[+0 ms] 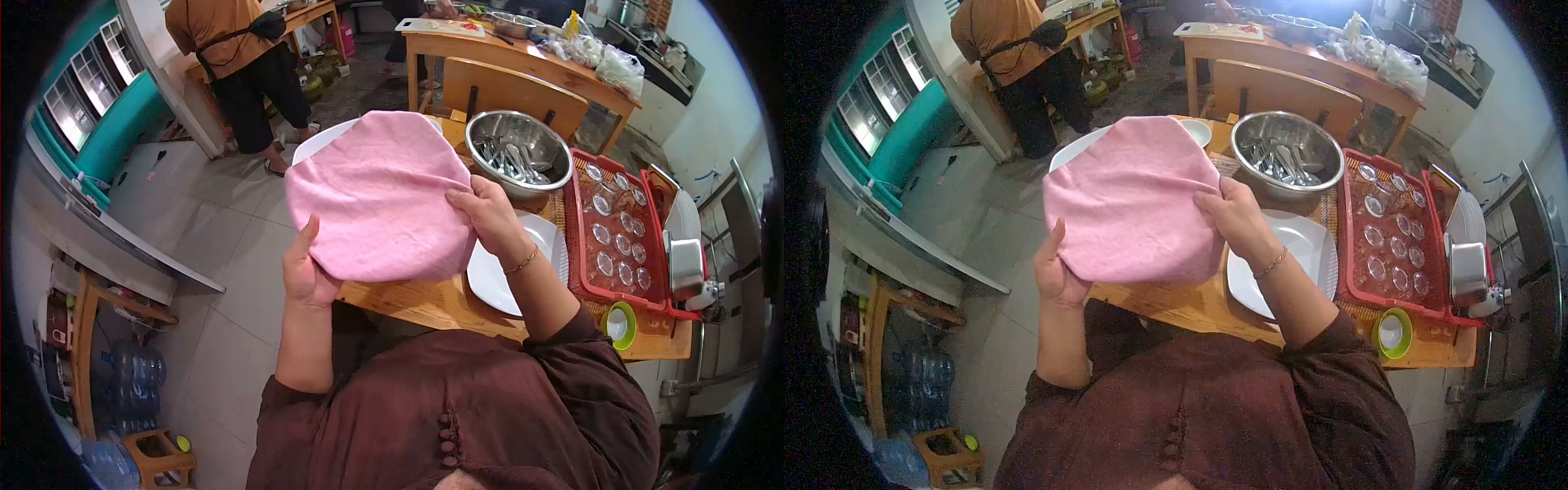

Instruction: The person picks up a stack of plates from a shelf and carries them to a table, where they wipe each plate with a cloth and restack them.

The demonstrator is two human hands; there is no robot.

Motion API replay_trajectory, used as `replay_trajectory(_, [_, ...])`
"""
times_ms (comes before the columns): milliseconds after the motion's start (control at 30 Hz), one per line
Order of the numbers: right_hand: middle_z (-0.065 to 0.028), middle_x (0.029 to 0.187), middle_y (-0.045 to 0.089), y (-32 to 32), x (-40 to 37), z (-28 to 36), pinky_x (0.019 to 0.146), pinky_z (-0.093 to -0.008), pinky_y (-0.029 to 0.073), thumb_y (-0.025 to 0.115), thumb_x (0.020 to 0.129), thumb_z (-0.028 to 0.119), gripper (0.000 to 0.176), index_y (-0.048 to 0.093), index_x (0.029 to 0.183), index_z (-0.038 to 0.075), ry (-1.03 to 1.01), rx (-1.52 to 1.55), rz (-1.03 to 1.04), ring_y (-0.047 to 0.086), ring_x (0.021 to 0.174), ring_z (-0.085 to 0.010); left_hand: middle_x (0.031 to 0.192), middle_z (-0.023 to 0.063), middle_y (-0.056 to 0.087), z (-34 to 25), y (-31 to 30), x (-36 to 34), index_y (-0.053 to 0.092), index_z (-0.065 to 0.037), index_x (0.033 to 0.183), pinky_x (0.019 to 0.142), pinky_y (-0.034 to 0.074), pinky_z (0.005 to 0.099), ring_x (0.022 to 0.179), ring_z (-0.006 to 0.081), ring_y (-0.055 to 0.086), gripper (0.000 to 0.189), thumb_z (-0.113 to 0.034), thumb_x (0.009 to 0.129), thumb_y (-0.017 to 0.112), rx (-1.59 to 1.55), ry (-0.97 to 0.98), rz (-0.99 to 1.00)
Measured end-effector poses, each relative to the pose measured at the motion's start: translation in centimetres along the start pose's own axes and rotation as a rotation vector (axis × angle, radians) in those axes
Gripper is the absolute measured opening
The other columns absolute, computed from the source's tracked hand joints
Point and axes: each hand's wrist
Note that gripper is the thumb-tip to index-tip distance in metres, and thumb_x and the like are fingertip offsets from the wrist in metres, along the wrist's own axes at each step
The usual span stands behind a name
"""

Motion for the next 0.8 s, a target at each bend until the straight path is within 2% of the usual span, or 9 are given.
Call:
replay_trajectory(67, [-0.0102,0.098,0.064,-0.2,-0.4,-0.1,0.077,-0.0282,0.052,0.062,0.089,0.011,0.025,0.058,0.108,-0.006,-0.049,-0.067,0.063,0.062,0.085,-0.0152,0.125,0.0180,0.056,-0.2,-0.4,0.3,0.043,0.004,0.132,0.099,0.047,0.0435,0.113,0.0298,0.058,0.045,-0.007,0.090,0.057,-0.003,-0.013,-0.107])
replay_trajectory(167, [-0.0253,0.127,0.053,0.9,-0.9,0.8,0.102,-0.0421,0.040,0.061,0.088,0.020,0.056,0.042,0.133,-0.008,-0.257,-1.095,-0.169,0.052,0.118,-0.0301,0.122,0.0161,0.057,1.6,-1.4,0.7,0.045,0.004,0.130,0.096,0.048,0.0424,0.109,0.0280,0.060,0.043,-0.003,0.090,0.057,0.102,0.074,-0.187])
replay_trajectory(200, [-0.0311,0.149,0.023,1.6,-0.4,-0.6,0.116,-0.0504,0.013,0.055,0.089,0.031,0.077,0.021,0.145,-0.008,-0.342,-1.375,-0.361,0.018,0.143,-0.0379,0.123,0.0154,0.057,2.0,-1.0,0.6,0.045,0.003,0.130,0.097,0.048,0.0420,0.109,0.0271,0.059,0.042,-0.003,0.090,0.056,0.104,0.083,-0.180])
replay_trajectory(300, [-0.0284,0.155,0.004,2.8,2.7,-3.3,0.116,-0.0528,-0.002,0.049,0.090,0.035,0.082,0.010,0.148,-0.008,-0.651,-1.490,-0.423,-0.002,0.146,-0.0369,0.126,0.0132,0.055,3.5,-0.3,0.3,0.045,0.002,0.131,0.098,0.046,0.0407,0.111,0.0243,0.057,0.040,-0.003,0.092,0.055,0.111,0.119,-0.148])
replay_trajectory(400, [-0.0298,0.154,0.003,6.0,3.6,-3.0,0.118,-0.0469,0.003,0.047,0.090,0.031,0.081,0.006,0.148,-0.008,-0.674,-1.441,-0.405,-0.001,0.145,-0.0401,0.129,0.0114,0.053,4.6,-0.6,1.0,0.045,-0.001,0.132,0.100,0.044,0.0392,0.114,0.0222,0.055,0.039,-0.007,0.095,0.053,0.106,0.201,-0.100])
replay_trajectory(500, [-0.0295,0.154,0.006,8.6,3.4,-1.9,0.118,-0.0459,0.002,0.049,0.087,0.028,0.081,0.009,0.149,-0.006,-0.813,-1.120,-0.141,0.002,0.146,-0.0388,0.130,0.0108,0.052,4.3,0.5,0.8,0.044,-0.002,0.133,0.102,0.042,0.0379,0.117,0.0215,0.053,0.037,-0.014,0.099,0.049,0.089,0.265,-0.071])
replay_trajectory(633, [-0.0273,0.153,0.019,11.4,-1.6,-2.2,0.118,-0.0474,0.011,0.046,0.088,0.023,0.064,0.028,0.144,-0.004,-0.835,-1.064,0.202,0.016,0.144,-0.0383,0.129,0.0113,0.053,3.3,0.1,0.8,0.042,-0.003,0.135,0.101,0.044,0.0358,0.118,0.0212,0.053,0.038,-0.022,0.102,0.043,0.092,0.248,-0.060])
replay_trajectory(733, [-0.0235,0.152,0.025,8.6,-3.5,-2.0,0.118,-0.0478,0.011,0.043,0.093,0.023,0.059,0.031,0.143,-0.004,-0.790,-1.177,0.538,0.016,0.144,-0.0380,0.124,0.0112,0.056,3.1,-1.1,0.5,0.048,-0.002,0.130,0.098,0.047,0.0346,0.113,0.0217,0.057,0.034,-0.021,0.102,0.043,0.122,0.232,-0.152])
replay_trajectory(800, [-0.0211,0.151,0.028,5.9,-3.4,-2.5,0.118,-0.0479,0.011,0.041,0.095,0.025,0.057,0.033,0.143,-0.003,-0.736,-1.414,0.519,0.017,0.144,-0.0376,0.122,0.0115,0.058,3.4,-3.3,1.0,0.050,-0.001,0.127,0.096,0.048,0.0351,0.111,0.0217,0.058,0.032,-0.019,0.102,0.043,0.070,0.222,-0.193])
Point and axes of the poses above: each hand's wrist, its own x-axis towards the middle knuckle, its own y-axis out of the palm, z = x × y
